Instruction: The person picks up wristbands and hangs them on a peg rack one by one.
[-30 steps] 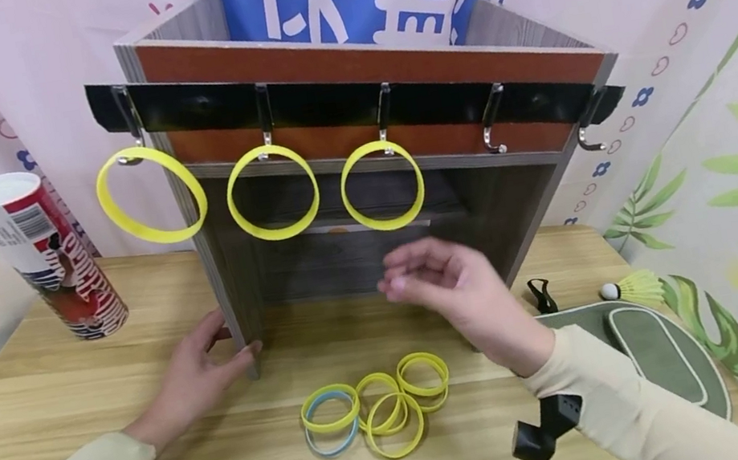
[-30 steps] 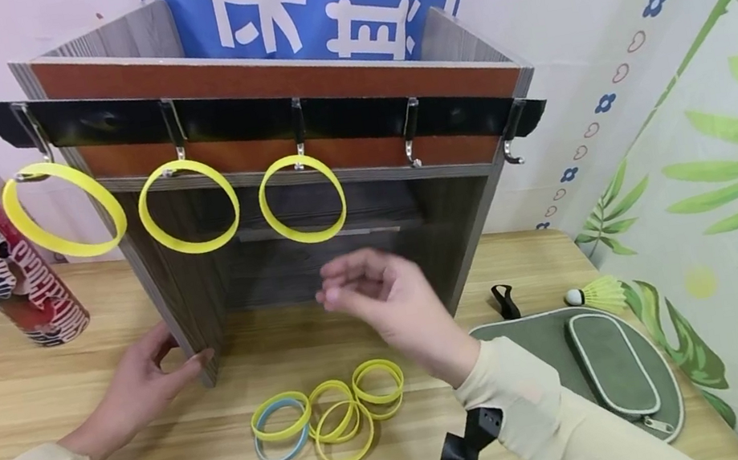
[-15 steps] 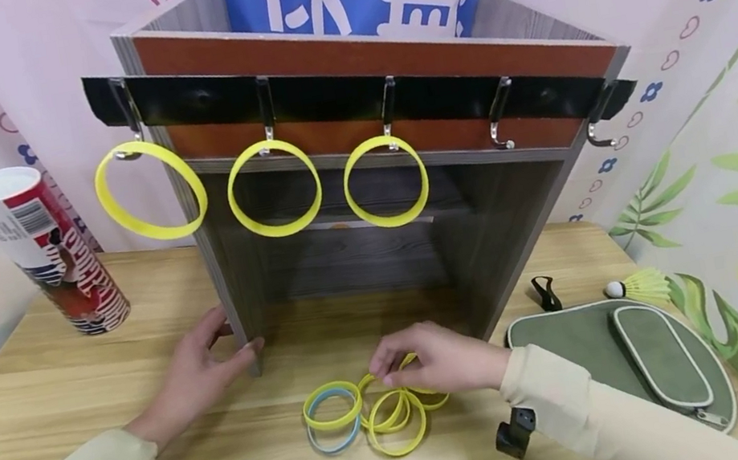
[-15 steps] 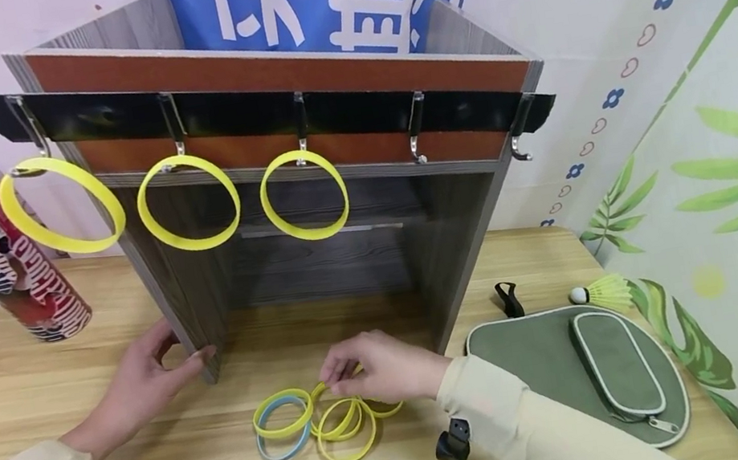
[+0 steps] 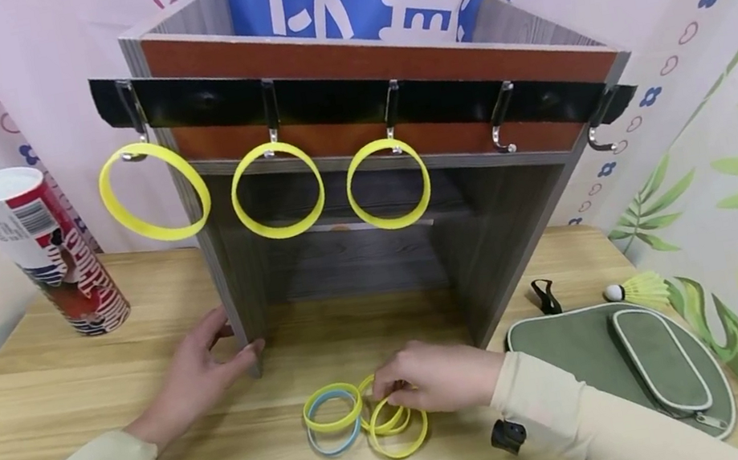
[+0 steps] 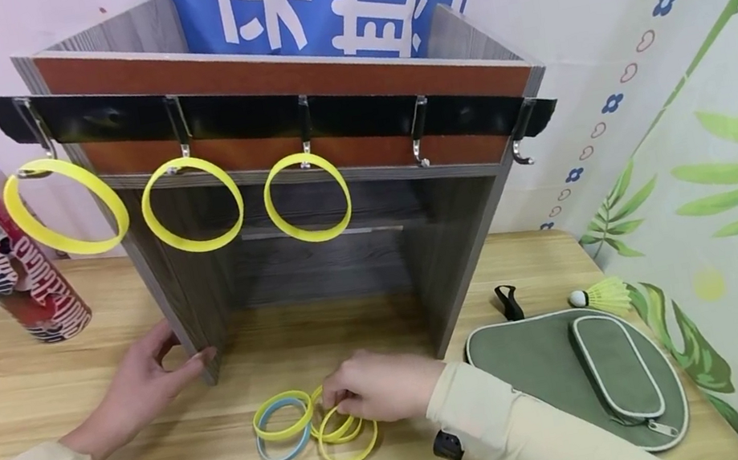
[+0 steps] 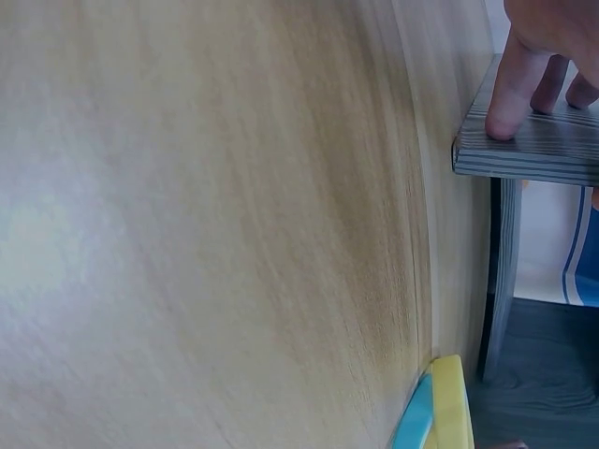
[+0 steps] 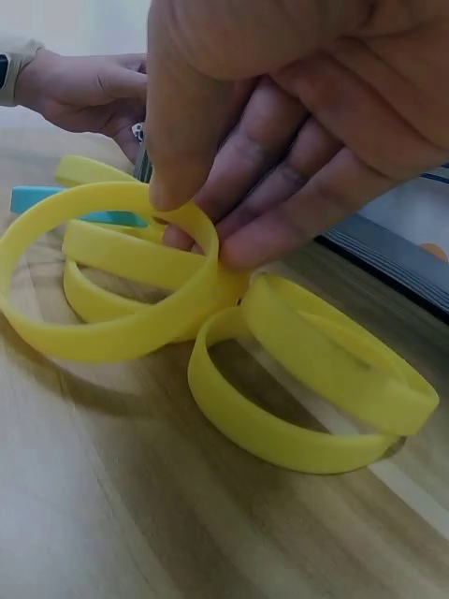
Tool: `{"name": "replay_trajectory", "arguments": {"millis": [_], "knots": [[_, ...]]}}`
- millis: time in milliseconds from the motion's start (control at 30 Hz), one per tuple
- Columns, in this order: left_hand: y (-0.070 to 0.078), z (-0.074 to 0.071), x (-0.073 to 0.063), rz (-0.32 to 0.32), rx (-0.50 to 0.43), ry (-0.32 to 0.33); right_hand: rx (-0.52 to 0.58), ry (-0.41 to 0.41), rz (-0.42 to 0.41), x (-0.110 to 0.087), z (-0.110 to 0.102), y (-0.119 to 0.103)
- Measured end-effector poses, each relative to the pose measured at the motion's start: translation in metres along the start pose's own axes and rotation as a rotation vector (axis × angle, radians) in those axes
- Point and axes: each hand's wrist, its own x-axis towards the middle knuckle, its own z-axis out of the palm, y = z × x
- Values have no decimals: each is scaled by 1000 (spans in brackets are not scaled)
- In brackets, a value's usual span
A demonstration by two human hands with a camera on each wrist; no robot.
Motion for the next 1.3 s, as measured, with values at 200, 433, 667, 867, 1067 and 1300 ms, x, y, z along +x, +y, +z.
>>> {"name": "replay_trajectory", "arguments": {"millis": [200, 433, 667, 867, 1067, 1300], "knots": [[-1, 0, 0, -4, -16, -16, 42, -3, 8, -1, -3, -1], [2, 0, -1, -10, -31, -11, 122, 4, 59, -9, -12, 1], [1, 0, 0, -9, -37, -13, 157, -15, 72, -20, -21, 3], [1, 0, 0, -4, -36, -5, 199, -13, 58, -29, -23, 8], [1, 3, 1, 28, -19, 40, 327, 37, 89, -41, -29, 11], [2, 2, 1, 18, -8, 29, 479, 161, 91, -55, -38, 12]]}}
